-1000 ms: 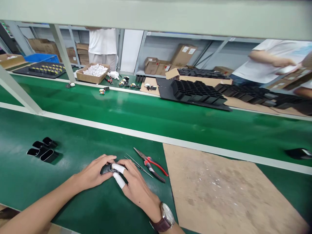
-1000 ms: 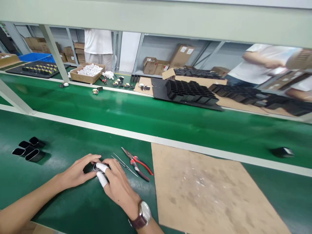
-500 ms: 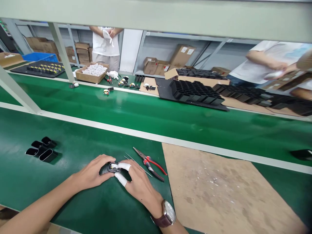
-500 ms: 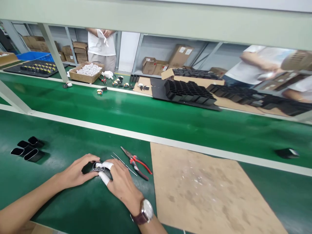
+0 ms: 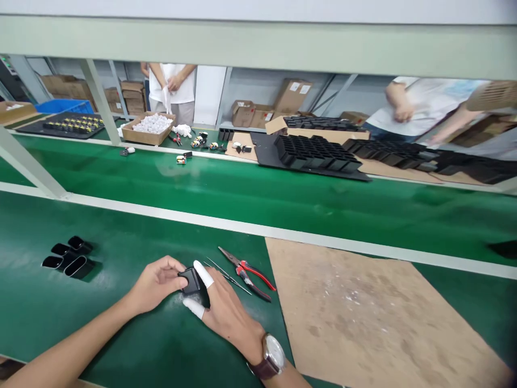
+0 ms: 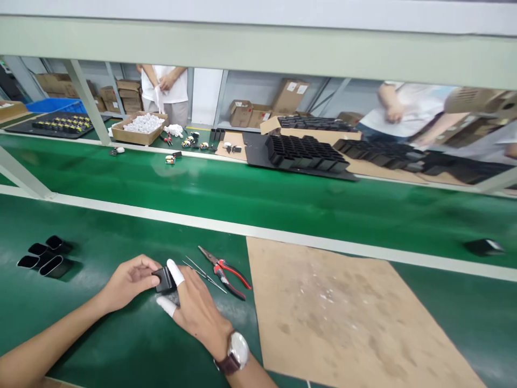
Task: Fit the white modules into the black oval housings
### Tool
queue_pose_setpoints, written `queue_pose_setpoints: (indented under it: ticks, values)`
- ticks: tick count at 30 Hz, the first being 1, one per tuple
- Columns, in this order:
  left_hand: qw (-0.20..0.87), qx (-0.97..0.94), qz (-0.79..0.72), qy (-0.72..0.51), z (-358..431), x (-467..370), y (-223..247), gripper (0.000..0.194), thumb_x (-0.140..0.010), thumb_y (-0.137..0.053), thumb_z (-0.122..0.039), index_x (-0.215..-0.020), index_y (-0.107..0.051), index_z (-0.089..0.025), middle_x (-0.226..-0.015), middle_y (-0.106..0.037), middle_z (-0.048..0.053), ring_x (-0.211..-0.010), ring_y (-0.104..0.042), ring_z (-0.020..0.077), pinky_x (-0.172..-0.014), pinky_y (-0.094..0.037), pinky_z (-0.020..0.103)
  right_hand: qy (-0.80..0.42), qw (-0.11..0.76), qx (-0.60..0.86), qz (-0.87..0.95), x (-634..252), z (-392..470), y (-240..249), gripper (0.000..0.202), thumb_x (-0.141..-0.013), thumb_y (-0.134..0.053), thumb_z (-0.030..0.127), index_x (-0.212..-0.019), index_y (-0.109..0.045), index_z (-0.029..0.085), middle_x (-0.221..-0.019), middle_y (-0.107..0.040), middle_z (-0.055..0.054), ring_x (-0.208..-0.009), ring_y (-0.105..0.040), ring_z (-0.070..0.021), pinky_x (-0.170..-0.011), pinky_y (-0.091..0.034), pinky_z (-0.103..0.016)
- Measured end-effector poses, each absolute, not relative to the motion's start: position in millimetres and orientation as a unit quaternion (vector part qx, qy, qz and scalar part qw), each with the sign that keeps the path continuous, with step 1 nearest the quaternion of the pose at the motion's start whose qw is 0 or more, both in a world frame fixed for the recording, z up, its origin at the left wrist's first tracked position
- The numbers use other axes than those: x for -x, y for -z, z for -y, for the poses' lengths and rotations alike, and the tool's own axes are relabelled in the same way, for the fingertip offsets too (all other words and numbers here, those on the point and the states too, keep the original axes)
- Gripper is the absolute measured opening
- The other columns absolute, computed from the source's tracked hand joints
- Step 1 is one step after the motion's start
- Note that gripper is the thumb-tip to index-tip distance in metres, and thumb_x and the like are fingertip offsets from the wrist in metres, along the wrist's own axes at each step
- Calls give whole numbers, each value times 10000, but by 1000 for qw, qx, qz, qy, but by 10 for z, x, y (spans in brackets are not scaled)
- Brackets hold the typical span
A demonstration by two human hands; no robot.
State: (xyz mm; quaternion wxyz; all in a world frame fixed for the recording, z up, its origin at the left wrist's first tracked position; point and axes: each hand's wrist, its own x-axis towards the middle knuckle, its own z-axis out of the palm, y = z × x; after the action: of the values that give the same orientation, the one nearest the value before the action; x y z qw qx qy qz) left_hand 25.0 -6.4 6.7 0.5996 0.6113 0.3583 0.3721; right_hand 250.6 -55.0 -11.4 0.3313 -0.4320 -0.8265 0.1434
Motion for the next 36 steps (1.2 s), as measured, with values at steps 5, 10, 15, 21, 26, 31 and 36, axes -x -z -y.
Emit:
queue_pose_setpoints:
  ticks: [5,10,15,21,26,31,36]
  values:
    - [746,-452,-372,-317,87,-342,-181,353,-895,-831,-466,-953,-674,-155,-840,-738,37,-750,-700,130,-737,-582,240,-99,384,438,807,-2430,580,97,752,-1015,-660,352,-1625,-254,186,-1166,-659,-144,-1047,-662,-309,-920,-620,-523]
    - [754,-448,-388,-284,90,-378,-195,429,-892,-813,-539,-933,-658,-141,-832,-737,52,-757,-715,147,-713,-587,243,-97,385,456,797,-2429,577,44,695,-988,-690,372,-1563,-353,172,-1112,-671,-134,-1015,-671,-303,-915,-616,-517]
    - [770,-433,-381,-273,96,-391,-181,441,-879,-823,-549,-896,-648,-144,-779,-715,36,-659,-688,130,-635,-582,238,-114,380,462,793,-2424,582,52,678,-963,-719,388,-1513,-403,148,-1119,-681,-138,-1033,-671,-307,-935,-606,-523]
    - [727,-482,-389,-296,47,-339,-168,393,-904,-805,-517,-893,-661,-151,-791,-702,28,-693,-700,149,-685,-611,280,-79,356,474,801,-2439,562,68,798,-936,-771,440,-1550,-373,124,-1170,-684,-142,-1091,-656,-317,-1024,-559,-530]
    - [562,-577,-455,-380,-56,-214,-146,364,-914,-777,-513,-926,-671,-165,-869,-711,31,-716,-729,174,-726,-622,311,24,280,503,817,-2662,426,8,536,-1013,-656,357,-1457,-502,98,-1128,-677,-165,-1040,-625,-340,-914,-556,-530]
    - [361,-673,-474,-439,-133,-69,-22,276,-940,-732,-460,-975,-675,-191,-972,-731,56,-814,-726,184,-759,-613,296,67,191,562,802,-2813,334,21,131,-927,-609,83,-1026,-684,122,-1022,-648,-165,-974,-585,-342,-874,-532,-535]
    - [201,-756,-456,-424,-167,-50,-20,188,-973,-673,-396,-990,-701,-211,-1018,-745,62,-831,-714,184,-753,-588,285,88,197,564,797,-2776,341,56,201,-854,-579,-15,-924,-667,152,-971,-631,-163,-931,-553,-327,-855,-510,-518]
